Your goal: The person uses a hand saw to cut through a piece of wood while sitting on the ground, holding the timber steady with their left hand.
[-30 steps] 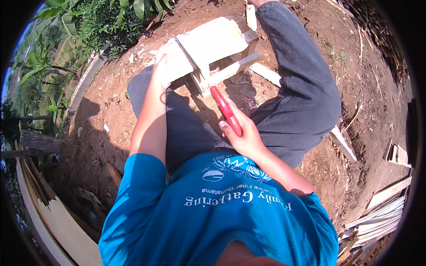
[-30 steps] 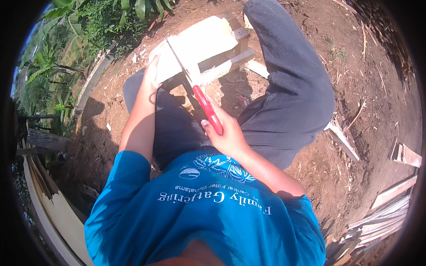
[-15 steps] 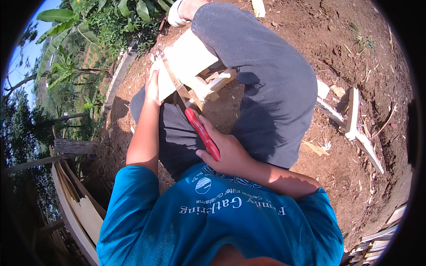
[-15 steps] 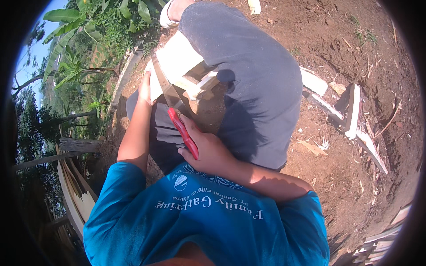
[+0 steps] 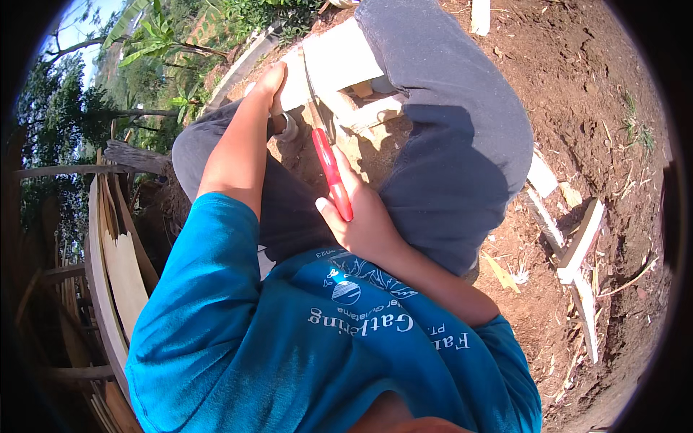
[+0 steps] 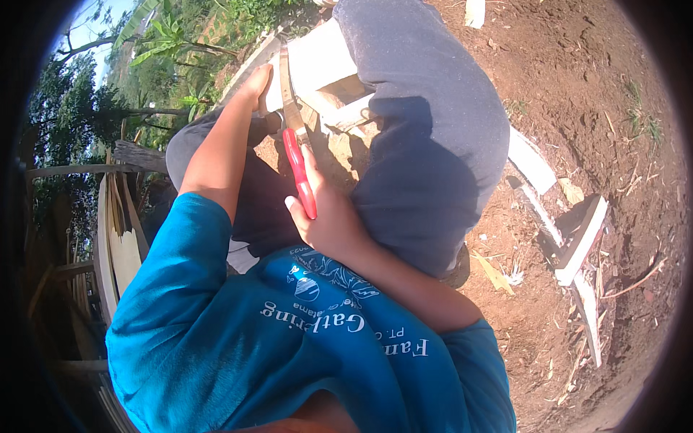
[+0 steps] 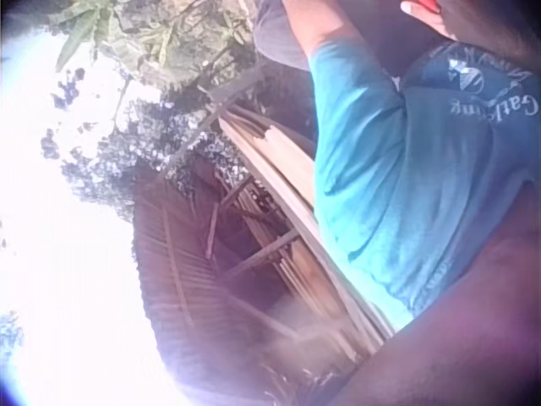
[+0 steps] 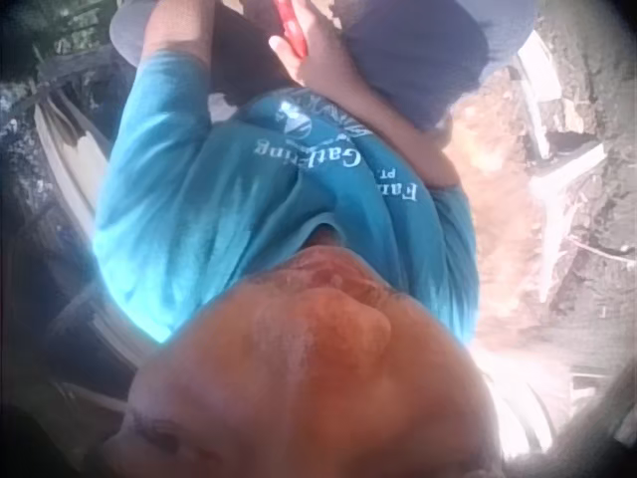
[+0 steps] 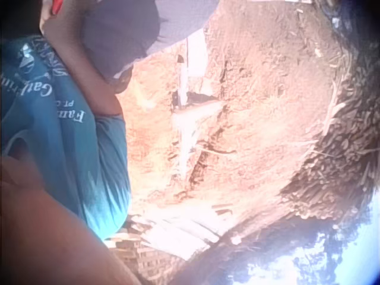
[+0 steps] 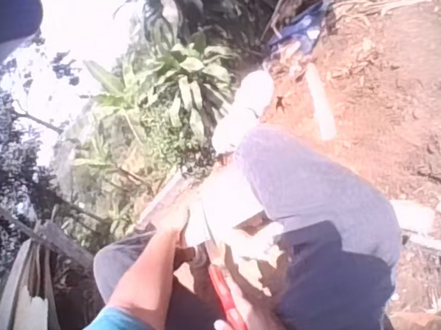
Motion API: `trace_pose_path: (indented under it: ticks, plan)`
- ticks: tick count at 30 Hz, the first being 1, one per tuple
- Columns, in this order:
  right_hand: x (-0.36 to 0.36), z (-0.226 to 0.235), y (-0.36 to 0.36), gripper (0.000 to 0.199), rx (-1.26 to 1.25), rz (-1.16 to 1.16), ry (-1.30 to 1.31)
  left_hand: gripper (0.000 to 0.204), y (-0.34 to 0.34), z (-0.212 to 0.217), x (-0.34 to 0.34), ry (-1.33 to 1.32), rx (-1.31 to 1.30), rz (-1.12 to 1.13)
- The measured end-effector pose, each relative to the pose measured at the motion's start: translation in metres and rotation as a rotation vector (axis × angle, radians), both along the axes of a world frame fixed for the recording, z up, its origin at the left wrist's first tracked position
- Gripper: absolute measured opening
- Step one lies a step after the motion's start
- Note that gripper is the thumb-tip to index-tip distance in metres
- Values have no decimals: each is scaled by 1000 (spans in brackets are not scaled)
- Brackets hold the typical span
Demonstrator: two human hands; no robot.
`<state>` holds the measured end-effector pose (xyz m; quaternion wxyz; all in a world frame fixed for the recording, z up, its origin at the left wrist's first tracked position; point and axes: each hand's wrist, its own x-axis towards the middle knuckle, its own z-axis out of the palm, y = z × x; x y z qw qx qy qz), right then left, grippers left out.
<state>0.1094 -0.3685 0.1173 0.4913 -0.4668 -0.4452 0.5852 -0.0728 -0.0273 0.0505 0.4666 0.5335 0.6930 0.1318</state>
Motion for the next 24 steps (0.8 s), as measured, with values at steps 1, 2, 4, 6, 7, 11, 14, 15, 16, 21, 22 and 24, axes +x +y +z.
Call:
trace_pose_path:
  ticks: [1, 2, 4, 6, 7, 11, 14, 15, 16, 21, 22, 24]
  plan:
    - [6, 5, 3, 85, -38, 23, -27, 44, -9, 17, 23, -35, -128, 91]
    - [6, 10, 3, 85, -66, 64, -43, 48, -18, 27, 25, -139, -169, 157]
    - [-7, 1, -2, 81, 60, -23, -81, 49, -16, 20, 13, -68, -24, 318]
    - [-11, 9, -2, 78, 31, -20, -116, 54, -11, -2, -2, 9, 84, 459]
    - [-13, 11, -2, 77, 10, -24, -138, 56, -14, -9, -1, 54, 92, 477]
    - [-26, 14, 4, 75, -21, -74, -216, 64, -2, -21, -11, 172, 150, 432]
    - [-38, 9, 7, 68, 7, -165, -318, 64, 3, -15, -10, 202, 105, 326]
    - [-40, 9, 8, 67, -27, -191, -376, 64, 4, -18, -5, 193, 91, 299]
    - [-46, 12, 9, 64, -54, -213, -341, 64, 5, -19, -9, 198, 89, 287]
    - [-68, 33, 22, 57, -91, -351, -163, 63, 26, -68, -36, 50, 159, 338]
    - [-70, 44, 27, 56, -99, -388, -122, 63, 26, -72, -33, 22, 162, 334]
    - [-72, 62, 34, 56, -79, -430, -98, 62, 26, -73, -29, -1, 168, 319]
